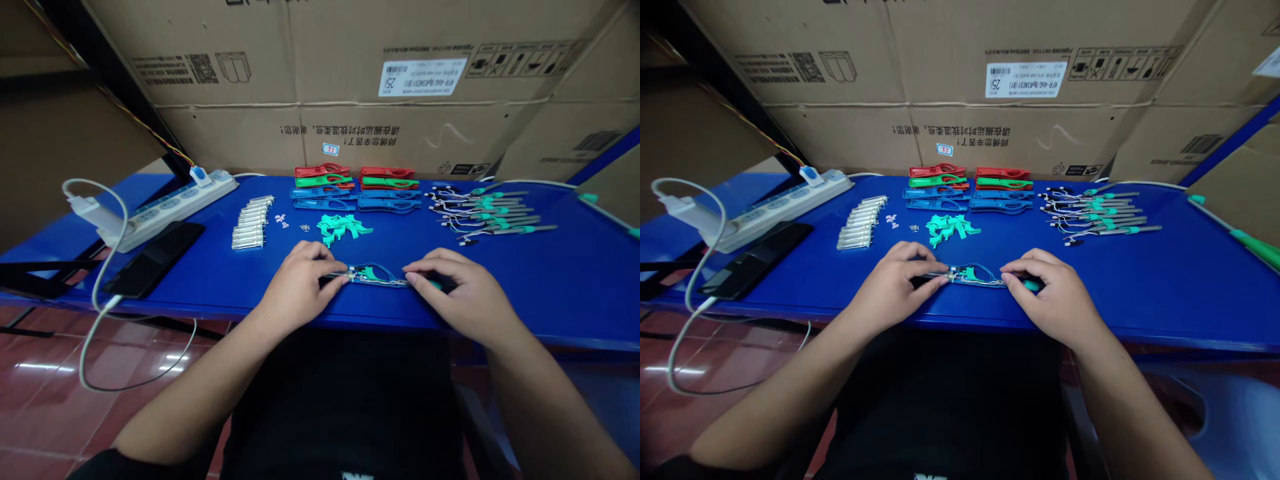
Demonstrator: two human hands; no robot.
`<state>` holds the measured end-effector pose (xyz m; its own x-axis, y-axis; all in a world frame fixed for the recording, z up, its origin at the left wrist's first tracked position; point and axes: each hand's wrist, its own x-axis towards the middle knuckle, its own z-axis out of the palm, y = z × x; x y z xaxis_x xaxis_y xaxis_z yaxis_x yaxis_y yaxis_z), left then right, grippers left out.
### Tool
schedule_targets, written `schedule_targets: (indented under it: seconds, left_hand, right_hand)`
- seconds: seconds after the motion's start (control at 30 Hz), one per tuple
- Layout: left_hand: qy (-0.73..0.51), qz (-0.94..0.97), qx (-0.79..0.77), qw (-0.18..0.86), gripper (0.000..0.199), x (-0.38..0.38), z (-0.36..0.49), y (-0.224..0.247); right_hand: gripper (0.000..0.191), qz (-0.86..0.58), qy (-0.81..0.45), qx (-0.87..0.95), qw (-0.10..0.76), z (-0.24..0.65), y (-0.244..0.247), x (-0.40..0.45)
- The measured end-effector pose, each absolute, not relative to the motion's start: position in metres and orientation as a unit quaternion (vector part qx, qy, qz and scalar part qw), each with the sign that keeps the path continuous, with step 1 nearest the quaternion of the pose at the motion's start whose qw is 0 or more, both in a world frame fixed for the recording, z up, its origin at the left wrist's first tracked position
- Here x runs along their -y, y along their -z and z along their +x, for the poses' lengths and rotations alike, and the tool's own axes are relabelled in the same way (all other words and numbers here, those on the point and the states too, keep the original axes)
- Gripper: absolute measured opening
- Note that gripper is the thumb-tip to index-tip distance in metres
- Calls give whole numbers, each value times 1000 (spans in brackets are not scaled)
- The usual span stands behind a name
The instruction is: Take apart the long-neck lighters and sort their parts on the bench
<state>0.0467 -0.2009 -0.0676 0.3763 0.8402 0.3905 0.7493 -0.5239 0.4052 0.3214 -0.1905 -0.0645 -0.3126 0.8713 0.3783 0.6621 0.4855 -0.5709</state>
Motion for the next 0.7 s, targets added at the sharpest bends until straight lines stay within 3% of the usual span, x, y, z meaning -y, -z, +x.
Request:
schedule_targets:
  seconds: [0.17, 0.37, 0.53, 0.7]
  left_hand:
    - [-295, 809, -490, 139, 37, 201, 40, 65]
    - [-328, 787, -485, 194, 19, 192, 33, 65]
    - [-323, 786, -491, 192, 12, 189, 35, 66]
    - [-312, 795, -487, 182, 10, 189, 38, 64]
  right_hand:
    - [15, -475, -146, 807, 319, 320, 66, 188]
    - [16, -448, -129, 827, 315, 306, 60, 185]
    - [25, -345, -57, 908, 231, 280, 56, 186]
    - [28, -335, 6, 923, 189, 261, 58, 187]
